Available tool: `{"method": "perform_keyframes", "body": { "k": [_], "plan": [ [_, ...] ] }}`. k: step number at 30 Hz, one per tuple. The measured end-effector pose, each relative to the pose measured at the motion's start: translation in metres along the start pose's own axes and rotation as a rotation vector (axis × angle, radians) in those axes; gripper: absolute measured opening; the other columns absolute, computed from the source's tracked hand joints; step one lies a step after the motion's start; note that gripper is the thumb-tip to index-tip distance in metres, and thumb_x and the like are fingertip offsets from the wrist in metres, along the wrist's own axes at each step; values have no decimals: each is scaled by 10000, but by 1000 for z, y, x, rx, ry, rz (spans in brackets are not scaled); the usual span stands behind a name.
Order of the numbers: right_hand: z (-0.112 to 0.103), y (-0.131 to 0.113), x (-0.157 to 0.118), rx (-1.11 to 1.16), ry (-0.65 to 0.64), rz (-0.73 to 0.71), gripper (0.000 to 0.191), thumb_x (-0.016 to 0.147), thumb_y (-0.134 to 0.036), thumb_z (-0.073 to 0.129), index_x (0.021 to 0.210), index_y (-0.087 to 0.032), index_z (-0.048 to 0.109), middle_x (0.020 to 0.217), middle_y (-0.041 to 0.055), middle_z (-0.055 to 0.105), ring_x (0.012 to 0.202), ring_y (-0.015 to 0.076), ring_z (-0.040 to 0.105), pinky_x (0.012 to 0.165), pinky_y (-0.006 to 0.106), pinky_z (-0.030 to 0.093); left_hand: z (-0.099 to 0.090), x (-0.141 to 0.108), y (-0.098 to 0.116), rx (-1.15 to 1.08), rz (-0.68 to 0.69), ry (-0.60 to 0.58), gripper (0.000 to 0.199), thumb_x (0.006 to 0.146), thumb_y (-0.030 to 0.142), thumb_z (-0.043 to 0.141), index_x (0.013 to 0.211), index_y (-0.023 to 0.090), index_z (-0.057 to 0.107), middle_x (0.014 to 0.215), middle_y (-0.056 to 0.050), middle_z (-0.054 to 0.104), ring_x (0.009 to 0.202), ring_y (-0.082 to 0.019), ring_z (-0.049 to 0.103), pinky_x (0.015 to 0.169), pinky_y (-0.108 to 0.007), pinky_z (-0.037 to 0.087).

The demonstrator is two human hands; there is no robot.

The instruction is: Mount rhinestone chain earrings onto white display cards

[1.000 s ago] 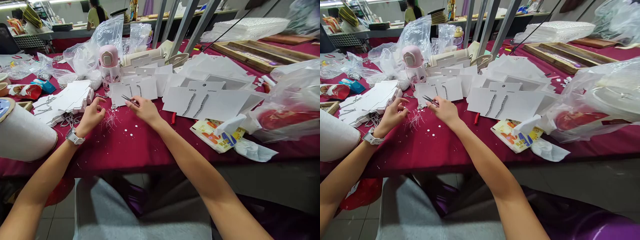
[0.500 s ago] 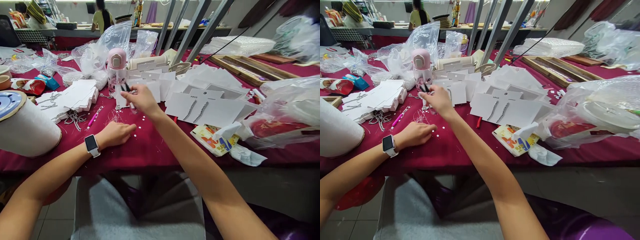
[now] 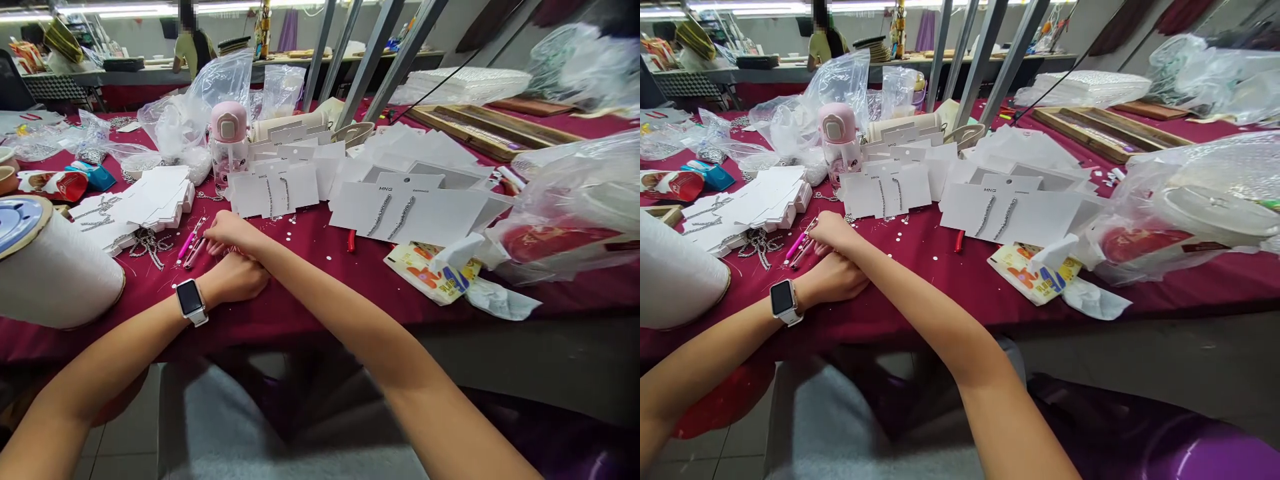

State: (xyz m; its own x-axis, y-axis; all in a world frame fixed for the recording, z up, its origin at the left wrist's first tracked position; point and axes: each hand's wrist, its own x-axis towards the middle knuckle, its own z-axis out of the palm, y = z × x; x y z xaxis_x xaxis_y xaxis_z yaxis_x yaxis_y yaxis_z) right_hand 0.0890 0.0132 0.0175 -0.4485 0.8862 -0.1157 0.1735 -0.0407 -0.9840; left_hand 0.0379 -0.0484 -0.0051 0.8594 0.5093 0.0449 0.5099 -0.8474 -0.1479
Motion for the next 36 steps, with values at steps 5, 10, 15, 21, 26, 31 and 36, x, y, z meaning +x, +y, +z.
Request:
{"method": "perform_keyframes", "body": {
  "k": [5, 10, 15, 21, 26, 31, 36],
  "plan": [
    [-56, -20, 5, -824, 387, -263, 160, 794, -142, 478, 762, -133, 635, 812, 115, 623, 832, 229, 584, 743, 367, 446, -7, -6, -3, 58, 32, 86, 270, 876, 191, 400, 1094, 150, 554, 918, -76, 650, 811, -200, 610, 570, -287, 439],
    [-127, -18, 24, -1233, 406, -192, 345, 817, -166, 502, 1150, -112, 577, 1181, 151, 562, 1179, 304, 429, 967, 442, 340, -13, -8, -8, 142, 50, 136, 314, 875, 204, 409, 1170, 149, 499, 985, -74, 632, 834, -201, 576, 636, -303, 449],
    [-151, 0, 34, -1299, 334, -136, 284, 839, -248, 506, 1096, -160, 590, 1171, 126, 561, 1178, 313, 407, 971, 489, 319, -12, -9, -11, 118, 46, 133, 398, 872, 135, 380, 1269, 139, 408, 978, -65, 642, 806, -182, 585, 702, -300, 459],
    [-162, 0, 37, -1276, 460, -76, 349, 876, -150, 382, 1207, -112, 485, 1252, 170, 470, 1190, 322, 383, 974, 506, 292, -5, -11, -14, 93, 40, 260, 512, 836, 44, 407, 1329, 125, 296, 970, -54, 655, 776, -155, 610, 695, -271, 461],
    [-170, -6, 37, -1274, 494, -25, 325, 866, -184, 445, 1169, -85, 513, 1269, 181, 436, 1212, 333, 347, 990, 498, 270, 1, -8, -17, 164, 28, 421, 425, 891, 83, 380, 1310, 81, 310, 748, -17, 637, 628, -128, 577, 621, -240, 448],
    [-169, -8, 38, -1267, 504, -31, 268, 871, -217, 460, 1100, -113, 551, 1227, 153, 484, 1194, 306, 364, 984, 460, 278, 2, -8, -19, 176, 18, 444, 433, 897, 105, 390, 1319, 70, 298, 731, -14, 618, 626, -138, 571, 622, -253, 469],
    [-172, -7, 36, -1243, 485, -64, 249, 880, -224, 438, 1090, -147, 548, 1163, 124, 546, 1151, 279, 400, 933, 431, 320, -1, -11, -21, 156, 22, 410, 359, 904, 93, 367, 1263, 94, 375, 910, -55, 649, 743, -145, 607, 697, -266, 500]
  ]
}}
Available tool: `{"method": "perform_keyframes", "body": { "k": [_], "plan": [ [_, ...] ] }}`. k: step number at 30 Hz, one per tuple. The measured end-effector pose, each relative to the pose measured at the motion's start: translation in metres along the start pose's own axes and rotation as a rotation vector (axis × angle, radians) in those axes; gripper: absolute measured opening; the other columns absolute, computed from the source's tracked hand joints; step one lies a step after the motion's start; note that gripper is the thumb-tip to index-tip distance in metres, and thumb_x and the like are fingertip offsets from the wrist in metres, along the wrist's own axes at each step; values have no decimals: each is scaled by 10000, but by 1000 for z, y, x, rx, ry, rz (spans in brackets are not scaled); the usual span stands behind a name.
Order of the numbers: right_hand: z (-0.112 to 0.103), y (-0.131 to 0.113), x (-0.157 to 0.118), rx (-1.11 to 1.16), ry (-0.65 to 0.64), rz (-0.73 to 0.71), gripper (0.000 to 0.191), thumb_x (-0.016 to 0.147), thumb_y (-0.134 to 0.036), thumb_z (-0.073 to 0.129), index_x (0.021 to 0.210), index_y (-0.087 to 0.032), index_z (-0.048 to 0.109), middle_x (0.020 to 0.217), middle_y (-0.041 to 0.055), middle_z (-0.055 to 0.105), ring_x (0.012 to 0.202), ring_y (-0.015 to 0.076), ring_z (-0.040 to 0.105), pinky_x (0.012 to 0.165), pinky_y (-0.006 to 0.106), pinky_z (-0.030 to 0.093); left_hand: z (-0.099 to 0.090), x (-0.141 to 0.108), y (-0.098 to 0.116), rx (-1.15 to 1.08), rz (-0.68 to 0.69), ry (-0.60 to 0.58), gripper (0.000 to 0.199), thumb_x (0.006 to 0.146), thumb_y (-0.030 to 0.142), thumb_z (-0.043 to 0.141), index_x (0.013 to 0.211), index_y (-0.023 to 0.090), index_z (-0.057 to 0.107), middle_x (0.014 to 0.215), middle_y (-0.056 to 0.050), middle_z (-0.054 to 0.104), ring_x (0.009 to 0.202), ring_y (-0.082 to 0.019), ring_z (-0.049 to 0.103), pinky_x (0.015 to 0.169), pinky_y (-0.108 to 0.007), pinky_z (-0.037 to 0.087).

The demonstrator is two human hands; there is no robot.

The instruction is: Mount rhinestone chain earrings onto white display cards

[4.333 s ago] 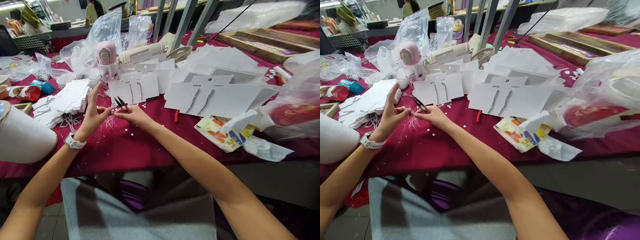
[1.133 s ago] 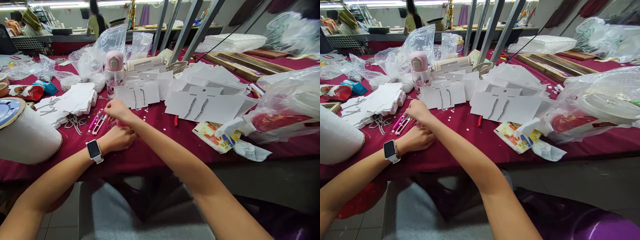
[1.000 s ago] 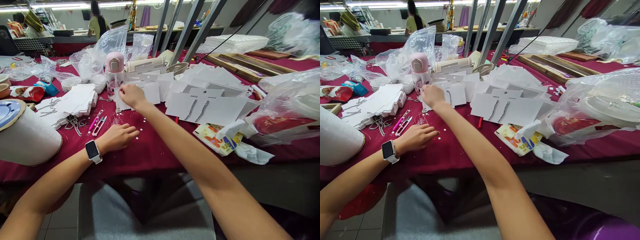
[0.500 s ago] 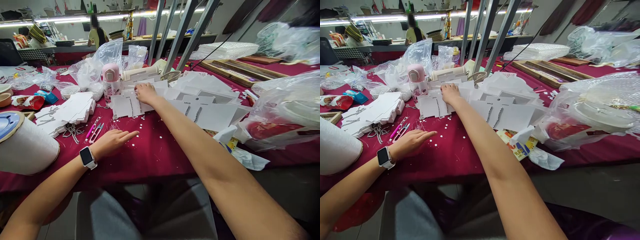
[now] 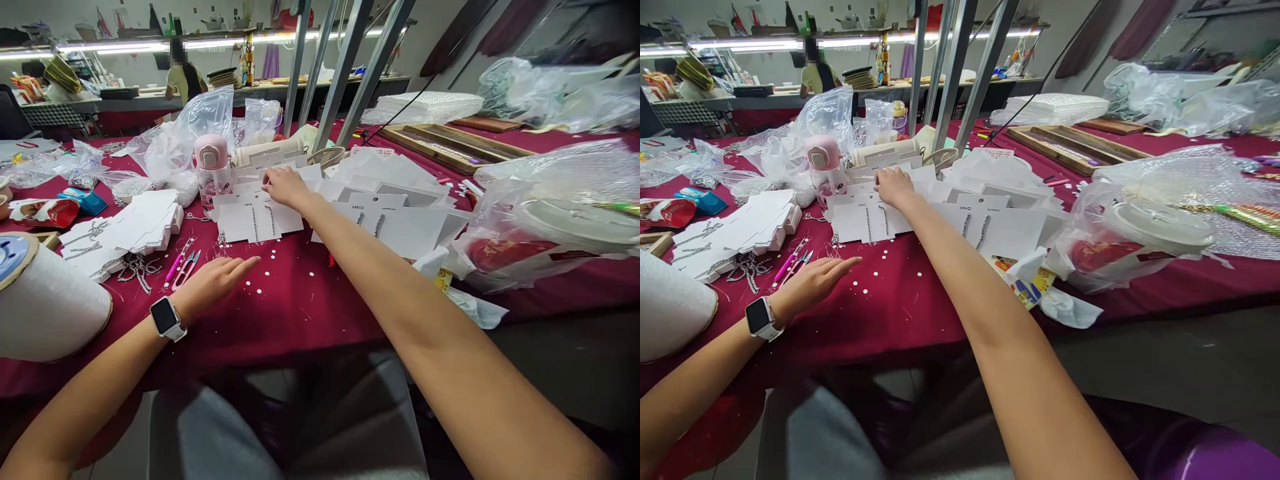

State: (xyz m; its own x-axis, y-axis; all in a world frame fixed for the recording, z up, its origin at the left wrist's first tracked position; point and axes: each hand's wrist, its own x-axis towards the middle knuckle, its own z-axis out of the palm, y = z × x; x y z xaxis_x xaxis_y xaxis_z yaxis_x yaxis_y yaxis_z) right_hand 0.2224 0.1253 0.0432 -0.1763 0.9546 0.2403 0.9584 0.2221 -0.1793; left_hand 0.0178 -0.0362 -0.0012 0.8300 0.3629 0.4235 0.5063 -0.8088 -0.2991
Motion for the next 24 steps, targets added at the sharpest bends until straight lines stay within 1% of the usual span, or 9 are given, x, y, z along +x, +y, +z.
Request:
{"method": "perform_keyframes", "body": {
  "k": [3, 5, 8, 11, 14, 17, 19, 21, 24],
  "plan": [
    [6, 4, -2, 12, -25, 3, 213, 830, -229, 530, 1025, -159, 582, 1180, 126, 538, 1148, 292, 392, 939, 447, 308, -3, 0, -1, -14, 7, -11, 265, 897, 73, 368, 1126, 121, 490, 922, -49, 641, 771, -145, 613, 691, -255, 496],
    [10, 5, -3, 29, -25, 16, 214, 809, -220, 559, 1013, -163, 587, 1211, 134, 518, 1171, 305, 371, 957, 472, 291, -4, 1, -1, -4, 21, -26, 238, 889, 72, 388, 1077, 129, 523, 921, -48, 636, 771, -147, 614, 688, -258, 492],
    [15, 4, -4, 81, -25, 42, 197, 785, -212, 578, 975, -160, 593, 1193, 148, 527, 1185, 320, 370, 970, 508, 288, -4, 1, -2, 30, 35, -30, 252, 883, 72, 407, 1101, 115, 525, 874, -49, 631, 744, -150, 610, 675, -267, 486],
    [10, 3, -4, 166, -31, 64, 128, 753, -207, 601, 870, -156, 595, 1138, 151, 550, 1151, 323, 406, 956, 517, 316, -4, 1, -3, 32, 28, -26, 245, 881, 81, 419, 1099, 108, 528, 855, -52, 629, 741, -150, 604, 665, -268, 484],
    [-5, 2, -7, 290, -36, 34, 82, 762, -180, 569, 840, -155, 560, 1034, 121, 587, 1024, 255, 505, 885, 427, 402, -4, 1, -4, 3, -9, -5, 189, 883, 104, 425, 1030, 129, 542, 883, -49, 635, 756, -150, 597, 686, -272, 487],
    [-29, 3, -15, 418, -31, -45, 71, 825, -182, 476, 887, -172, 508, 891, 56, 605, 835, 160, 558, 768, 311, 446, -4, 2, -4, -27, -7, 99, 190, 870, 65, 391, 981, 133, 530, 929, -56, 650, 818, -158, 591, 736, -280, 483],
    [-47, 3, -25, 463, 10, -81, 63, 831, -185, 471, 893, -183, 482, 870, 38, 589, 800, 140, 542, 754, 292, 429, -6, 3, -4, -36, -4, 158, 225, 841, 19, 367, 958, 136, 520, 898, -57, 654, 814, -159, 577, 737, -282, 476],
    [-63, 2, -40, 482, 66, -124, 65, 801, -168, 519, 842, -188, 472, 813, 23, 566, 757, 135, 512, 746, 297, 399, -9, 3, -3, -39, -44, 203, 242, 820, 1, 362, 945, 144, 510, 825, -48, 641, 755, -157, 548, 710, -284, 467],
    [-76, -2, -71, 499, 37, -226, 97, 770, -134, 547, 772, -189, 467, 730, 5, 537, 709, 128, 485, 718, 302, 373, -16, 2, -3, -148, -200, 338, 225, 836, 30, 359, 960, 160, 495, 777, -34, 598, 699, -143, 499, 657, -264, 442]
  ]
}}
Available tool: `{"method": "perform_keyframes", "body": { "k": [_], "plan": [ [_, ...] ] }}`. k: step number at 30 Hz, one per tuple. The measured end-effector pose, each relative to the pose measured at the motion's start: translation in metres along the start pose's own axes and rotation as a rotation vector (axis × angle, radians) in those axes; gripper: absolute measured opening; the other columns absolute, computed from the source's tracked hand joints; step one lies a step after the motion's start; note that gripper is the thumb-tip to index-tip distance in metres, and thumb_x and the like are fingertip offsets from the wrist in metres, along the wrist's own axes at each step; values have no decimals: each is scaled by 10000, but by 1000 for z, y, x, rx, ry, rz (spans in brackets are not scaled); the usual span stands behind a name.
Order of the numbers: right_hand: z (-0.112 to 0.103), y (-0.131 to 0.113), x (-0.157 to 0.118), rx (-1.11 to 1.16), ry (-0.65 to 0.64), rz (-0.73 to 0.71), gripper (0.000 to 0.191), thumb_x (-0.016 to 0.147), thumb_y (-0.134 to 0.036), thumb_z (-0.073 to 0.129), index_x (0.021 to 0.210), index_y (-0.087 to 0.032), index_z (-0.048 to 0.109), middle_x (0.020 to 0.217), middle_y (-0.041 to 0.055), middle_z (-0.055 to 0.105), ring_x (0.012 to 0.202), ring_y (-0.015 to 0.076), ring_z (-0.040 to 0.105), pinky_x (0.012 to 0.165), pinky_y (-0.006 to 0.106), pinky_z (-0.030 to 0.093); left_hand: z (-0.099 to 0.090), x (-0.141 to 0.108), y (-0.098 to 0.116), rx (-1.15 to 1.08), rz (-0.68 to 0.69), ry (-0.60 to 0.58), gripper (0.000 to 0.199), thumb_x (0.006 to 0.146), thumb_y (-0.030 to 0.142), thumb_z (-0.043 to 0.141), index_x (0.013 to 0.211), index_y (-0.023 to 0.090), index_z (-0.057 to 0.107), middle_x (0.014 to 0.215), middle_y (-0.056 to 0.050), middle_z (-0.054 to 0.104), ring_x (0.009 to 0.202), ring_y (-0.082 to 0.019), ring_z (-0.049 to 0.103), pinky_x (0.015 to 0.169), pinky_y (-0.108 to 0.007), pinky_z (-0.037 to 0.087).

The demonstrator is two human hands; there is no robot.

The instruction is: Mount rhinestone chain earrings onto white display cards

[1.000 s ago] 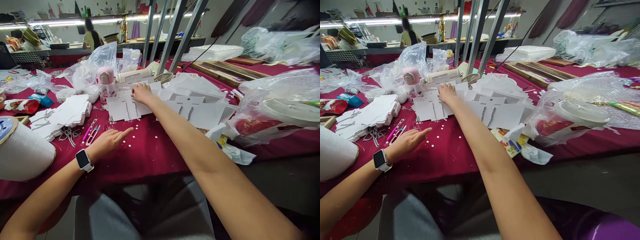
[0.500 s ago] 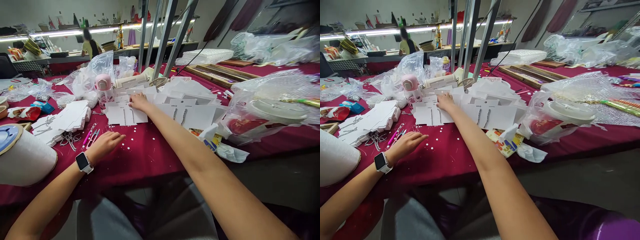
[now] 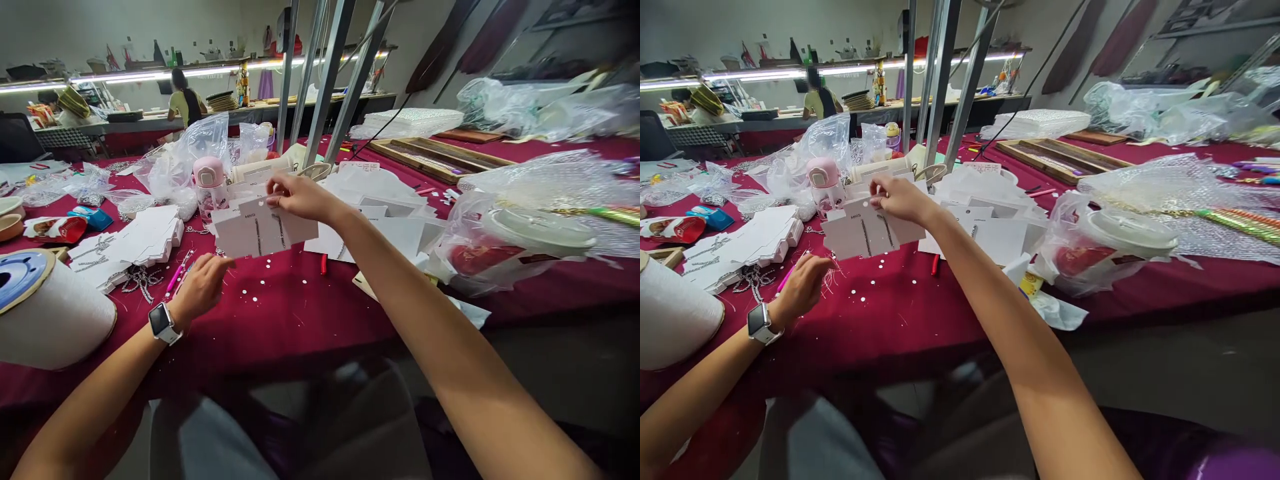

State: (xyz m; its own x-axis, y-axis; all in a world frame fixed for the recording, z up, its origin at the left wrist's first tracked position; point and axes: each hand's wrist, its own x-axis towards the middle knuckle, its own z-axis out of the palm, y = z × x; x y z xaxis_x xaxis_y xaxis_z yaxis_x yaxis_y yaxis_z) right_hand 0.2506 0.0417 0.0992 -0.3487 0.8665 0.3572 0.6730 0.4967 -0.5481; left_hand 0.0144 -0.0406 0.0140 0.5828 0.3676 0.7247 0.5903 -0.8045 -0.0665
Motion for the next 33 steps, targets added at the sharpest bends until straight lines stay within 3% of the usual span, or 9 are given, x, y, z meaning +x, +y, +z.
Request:
{"method": "perform_keyframes", "body": {
  "k": [3, 4, 6, 9, 14, 19, 27, 30, 33],
  "plan": [
    [7, -10, -31, 120, -99, -43, 64, 784, -155, 533, 788, -187, 478, 702, -3, 529, 678, 119, 486, 677, 291, 376, -8, 4, 2, -192, -315, 144, 168, 889, 143, 357, 963, 177, 504, 781, -21, 560, 689, -122, 485, 624, -245, 409],
    [12, -12, -40, 162, -126, -52, 48, 793, -174, 527, 801, -186, 481, 696, -6, 528, 670, 117, 489, 665, 287, 380, -9, 7, 2, -252, -416, 131, 158, 900, 207, 373, 963, 181, 514, 779, -17, 553, 678, -118, 480, 613, -244, 398],
    [24, -14, -52, 219, -159, -79, 36, 807, -206, 516, 822, -187, 489, 688, -13, 524, 659, 112, 490, 653, 277, 386, -11, 10, 2, -358, -530, -15, 198, 876, 345, 452, 943, 183, 545, 756, -6, 544, 649, -112, 467, 586, -238, 377],
    [43, -12, -58, 230, -103, -111, 54, 807, -223, 521, 843, -188, 502, 735, -3, 553, 676, 119, 499, 658, 275, 395, -6, 12, 2, -405, -563, -204, 252, 794, 424, 572, 784, 172, 575, 699, 5, 541, 637, -106, 466, 574, -225, 362],
    [67, -1, -61, -66, 266, -167, 111, 825, -280, 517, 906, -206, 534, 993, 61, 603, 955, 202, 495, 872, 345, 362, 4, 7, -4, -374, -659, -135, 271, 786, 414, 566, 704, 156, 575, 663, -8, 573, 598, -102, 482, 539, -220, 364],
    [83, 4, -69, -292, 186, -148, 116, 835, -320, 501, 843, -234, 578, 908, 34, 662, 942, 225, 497, 854, 360, 317, 4, 8, -3, -355, -722, -79, 264, 740, 410, 611, 694, 151, 588, 676, -11, 602, 598, -103, 509, 554, -219, 381],
    [96, -4, -69, -205, 180, -75, 111, 816, -270, 518, 752, -210, 586, 799, 28, 668, 908, 216, 494, 852, 348, 303, 5, 8, -2, -301, -630, -48, 234, 748, 373, 616, 688, 149, 585, 656, -10, 595, 605, -106, 503, 583, -230, 382],
    [92, -4, -71, -93, 242, -39, 150, 813, -330, 526, 739, -213, 583, 758, 19, 650, 864, 202, 500, 839, 332, 332, 3, 7, -4, -324, -664, -51, 229, 745, 372, 622, 700, 149, 591, 661, -4, 593, 613, -102, 503, 586, -223, 380],
    [89, -4, -74, 11, 398, -6, 213, 856, -322, 421, 733, -221, 562, 751, 20, 642, 817, 186, 504, 829, 319, 367, 0, 10, -3, -401, -762, -49, 227, 736, 366, 624, 679, 149, 586, 669, -1, 582, 620, -95, 496, 578, -214, 374]
  ]
}}
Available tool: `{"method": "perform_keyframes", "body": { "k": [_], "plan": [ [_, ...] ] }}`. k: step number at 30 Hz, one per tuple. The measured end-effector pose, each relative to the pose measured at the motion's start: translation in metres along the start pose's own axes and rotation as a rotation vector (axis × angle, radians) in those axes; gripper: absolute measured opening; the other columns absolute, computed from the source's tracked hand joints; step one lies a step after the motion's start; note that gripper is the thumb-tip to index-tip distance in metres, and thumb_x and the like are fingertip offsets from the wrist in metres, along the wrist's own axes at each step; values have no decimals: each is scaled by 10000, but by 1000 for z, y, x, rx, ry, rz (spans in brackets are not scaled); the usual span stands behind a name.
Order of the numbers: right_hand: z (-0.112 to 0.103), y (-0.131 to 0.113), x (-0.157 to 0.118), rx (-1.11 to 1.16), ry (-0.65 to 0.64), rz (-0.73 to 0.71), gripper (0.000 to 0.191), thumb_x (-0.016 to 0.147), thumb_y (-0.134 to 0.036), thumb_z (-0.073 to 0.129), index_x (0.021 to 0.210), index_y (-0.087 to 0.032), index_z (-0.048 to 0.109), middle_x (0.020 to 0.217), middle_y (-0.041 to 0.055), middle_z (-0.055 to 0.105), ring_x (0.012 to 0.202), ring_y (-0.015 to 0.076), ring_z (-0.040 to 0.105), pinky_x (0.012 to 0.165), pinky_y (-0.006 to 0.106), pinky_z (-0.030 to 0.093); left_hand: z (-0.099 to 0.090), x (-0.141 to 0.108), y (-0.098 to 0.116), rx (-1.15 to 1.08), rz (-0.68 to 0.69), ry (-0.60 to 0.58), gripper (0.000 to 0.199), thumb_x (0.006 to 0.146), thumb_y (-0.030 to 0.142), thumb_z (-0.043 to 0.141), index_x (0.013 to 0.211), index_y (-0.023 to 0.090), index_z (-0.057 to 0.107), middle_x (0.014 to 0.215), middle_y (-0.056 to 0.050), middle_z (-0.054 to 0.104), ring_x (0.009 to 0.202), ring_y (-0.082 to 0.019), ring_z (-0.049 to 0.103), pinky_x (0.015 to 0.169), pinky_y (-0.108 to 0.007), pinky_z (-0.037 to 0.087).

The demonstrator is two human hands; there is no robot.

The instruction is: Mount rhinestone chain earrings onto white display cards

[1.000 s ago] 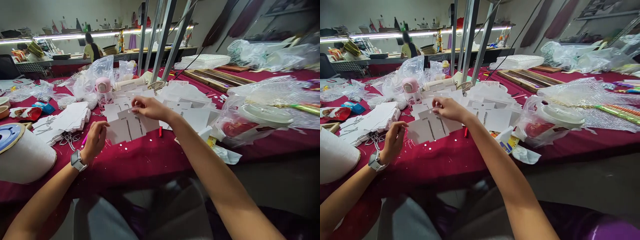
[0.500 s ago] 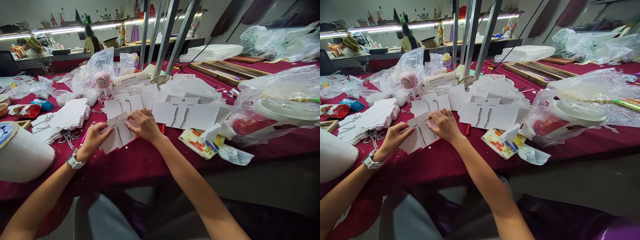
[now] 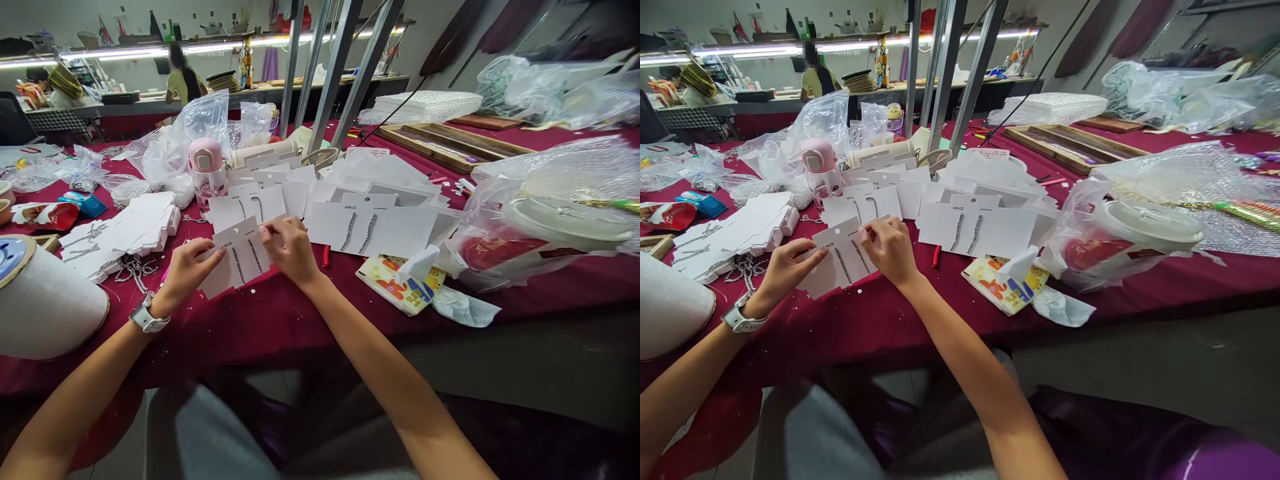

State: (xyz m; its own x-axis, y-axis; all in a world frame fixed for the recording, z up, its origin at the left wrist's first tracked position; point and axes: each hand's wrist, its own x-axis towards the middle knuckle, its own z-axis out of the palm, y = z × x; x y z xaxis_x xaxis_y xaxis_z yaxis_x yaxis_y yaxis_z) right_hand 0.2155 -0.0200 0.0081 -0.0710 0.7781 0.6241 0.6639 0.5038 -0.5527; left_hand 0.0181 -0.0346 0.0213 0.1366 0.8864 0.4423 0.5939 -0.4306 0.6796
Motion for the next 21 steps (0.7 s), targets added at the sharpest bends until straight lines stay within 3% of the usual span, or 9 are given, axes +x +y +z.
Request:
{"method": "perform_keyframes", "body": {
  "k": [4, 9, 11, 13, 16, 18, 21],
  "plan": [
    [3, -4, -5, -13, 142, -35, 231, 864, -282, 342, 729, -234, 523, 741, 25, 632, 774, 183, 498, 796, 314, 393, -3, 2, 5, -175, -156, 5, 286, 699, 410, 648, 618, 149, 563, 606, 12, 517, 558, -81, 435, 492, -204, 325],
    [10, -11, -14, -95, 103, -113, 226, 866, -277, 326, 754, -237, 518, 736, 34, 618, 783, 187, 493, 814, 323, 383, -6, 7, -1, -512, -308, 24, 296, 680, 418, 678, 613, 166, 538, 562, 24, 482, 480, -65, 412, 417, -191, 290],
    [8, -13, -14, -122, 122, -71, 217, 866, -266, 307, 802, -234, 512, 759, 48, 594, 800, 192, 494, 825, 333, 379, -7, 9, -6, -608, -322, 43, 286, 685, 417, 677, 619, 175, 541, 577, 14, 500, 493, -72, 440, 418, -191, 308],
    [4, -12, -12, -96, 219, 31, 211, 868, -253, 272, 865, -223, 481, 814, 69, 561, 815, 193, 496, 822, 338, 384, -8, 11, -8, -649, -315, 56, 274, 682, 424, 680, 641, 180, 562, 606, 1, 526, 519, -80, 466, 435, -197, 332],
    [-2, -6, -5, 46, 348, 249, 178, 858, -228, 234, 919, -211, 400, 887, 89, 504, 823, 183, 495, 771, 322, 408, -9, 11, -8, -576, -279, 82, 267, 674, 422, 682, 640, 180, 574, 609, 4, 521, 514, -75, 440, 445, -208, 322],
    [-2, -1, -1, 135, 362, 352, 141, 842, -216, 237, 912, -210, 359, 890, 87, 473, 815, 172, 497, 725, 301, 418, -9, 10, -5, -421, -208, 116, 256, 682, 400, 672, 612, 176, 572, 598, 14, 492, 518, -72, 410, 463, -217, 314],
    [1, 3, 0, 175, 324, 344, 88, 829, -249, 292, 894, -218, 343, 834, 59, 451, 768, 157, 495, 714, 292, 425, -9, 8, 0, -131, -7, 179, 226, 697, 342, 660, 580, 167, 577, 602, 20, 463, 563, -78, 409, 525, -231, 332]
  ]
}}
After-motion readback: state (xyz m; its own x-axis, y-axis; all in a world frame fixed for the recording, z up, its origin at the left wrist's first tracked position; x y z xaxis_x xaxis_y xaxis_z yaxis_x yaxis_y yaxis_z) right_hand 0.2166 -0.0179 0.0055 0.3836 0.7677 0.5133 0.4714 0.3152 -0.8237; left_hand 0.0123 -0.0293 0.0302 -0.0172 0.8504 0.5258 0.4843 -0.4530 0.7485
